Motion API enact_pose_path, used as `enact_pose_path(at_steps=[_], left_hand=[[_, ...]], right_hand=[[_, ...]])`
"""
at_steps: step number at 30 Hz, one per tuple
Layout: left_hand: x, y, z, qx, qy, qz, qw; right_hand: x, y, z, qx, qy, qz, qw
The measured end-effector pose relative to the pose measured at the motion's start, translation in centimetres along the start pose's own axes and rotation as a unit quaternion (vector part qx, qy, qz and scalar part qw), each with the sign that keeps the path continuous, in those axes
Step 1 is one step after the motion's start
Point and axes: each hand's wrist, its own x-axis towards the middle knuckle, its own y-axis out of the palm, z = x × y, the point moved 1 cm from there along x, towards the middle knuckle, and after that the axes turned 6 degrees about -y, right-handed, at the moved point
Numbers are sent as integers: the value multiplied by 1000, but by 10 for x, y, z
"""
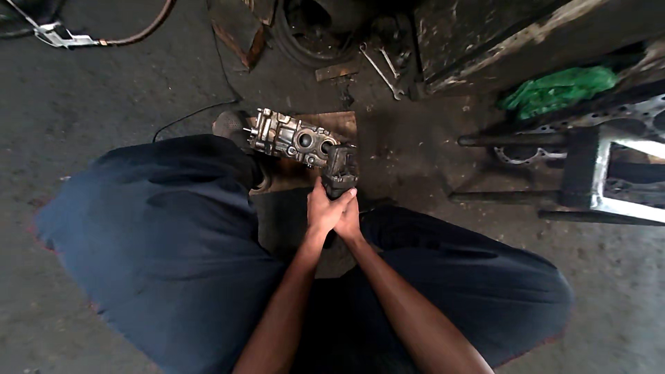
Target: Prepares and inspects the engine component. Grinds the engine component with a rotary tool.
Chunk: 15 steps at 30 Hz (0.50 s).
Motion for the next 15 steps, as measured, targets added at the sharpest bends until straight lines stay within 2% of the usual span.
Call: enact_pose_path(at_steps=[4,9,13,15], left_hand=[[-1,-1,-1,9,0,0,1000],[-5,1,-1,20,-4,-2,1000],[-13,0,-5,15,14,-1,1000],[-19,-1,-12,23,16,5,1000]], right_hand=[[0,-1,-1,-1,-8,5,1000],[-4,-3,8,-8,27,-3,1000],[-11,-14,42,-17,45,5,999],[-11,-22,73,-16,110,23,994]])
